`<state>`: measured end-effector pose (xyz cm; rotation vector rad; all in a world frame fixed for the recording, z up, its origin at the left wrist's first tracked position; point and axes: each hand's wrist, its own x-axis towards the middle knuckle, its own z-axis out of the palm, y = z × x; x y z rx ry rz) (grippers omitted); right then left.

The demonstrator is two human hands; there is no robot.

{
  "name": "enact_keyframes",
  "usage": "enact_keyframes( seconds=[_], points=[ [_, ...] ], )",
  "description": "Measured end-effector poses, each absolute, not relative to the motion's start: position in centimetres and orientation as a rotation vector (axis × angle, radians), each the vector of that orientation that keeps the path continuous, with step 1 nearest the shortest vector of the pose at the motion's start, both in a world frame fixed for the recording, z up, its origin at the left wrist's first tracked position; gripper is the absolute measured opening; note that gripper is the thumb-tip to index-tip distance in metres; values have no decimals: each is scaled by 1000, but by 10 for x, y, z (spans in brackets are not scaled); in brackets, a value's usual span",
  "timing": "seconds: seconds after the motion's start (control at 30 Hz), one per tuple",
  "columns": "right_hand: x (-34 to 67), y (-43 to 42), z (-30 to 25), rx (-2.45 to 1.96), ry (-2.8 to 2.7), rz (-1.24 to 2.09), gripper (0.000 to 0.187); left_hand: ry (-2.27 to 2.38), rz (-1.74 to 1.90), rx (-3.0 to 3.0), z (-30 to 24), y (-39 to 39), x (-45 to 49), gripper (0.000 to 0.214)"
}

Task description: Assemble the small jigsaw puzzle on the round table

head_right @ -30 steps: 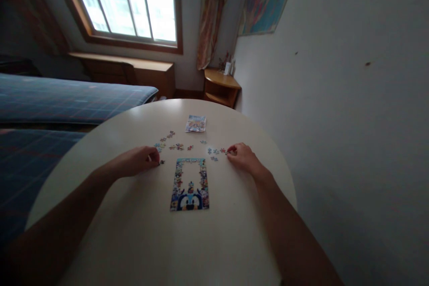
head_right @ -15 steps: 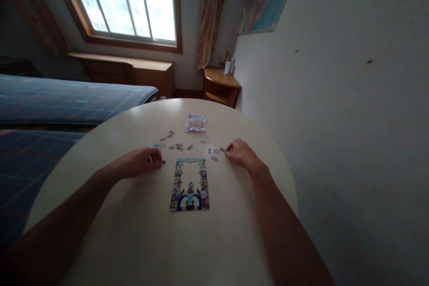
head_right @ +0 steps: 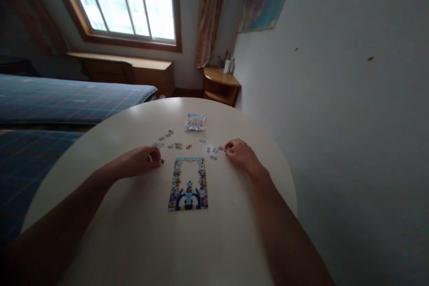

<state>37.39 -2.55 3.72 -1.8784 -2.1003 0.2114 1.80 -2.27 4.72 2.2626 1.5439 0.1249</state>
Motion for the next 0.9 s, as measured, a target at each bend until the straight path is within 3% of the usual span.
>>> enact_keyframes(
  seconds=[0.13,0.3,0.37,0.5,0.57,0.9],
  points=[
    [353,-39,51,-1781,-2122,207,12,1532,121,2260,46,-21,17,17],
    [314,-66,67,-1457,-2405,476,9,1563,95,2266,47,-22,15,22],
    [302,-75,70,-1354,-2490,529,8,1556,131,2306,50,-28,19,36],
    [287,-85,70,-1288,-2538,524,10,1187,261,2542,47,-49,37,90],
    [284,-87,69,-1290,-2571,525,11,1090,218,2571,40,-60,49,106],
    [278,-89,64,-1307,-2623,573,8,1103,-82,2563,28,-74,73,113]
  ],
)
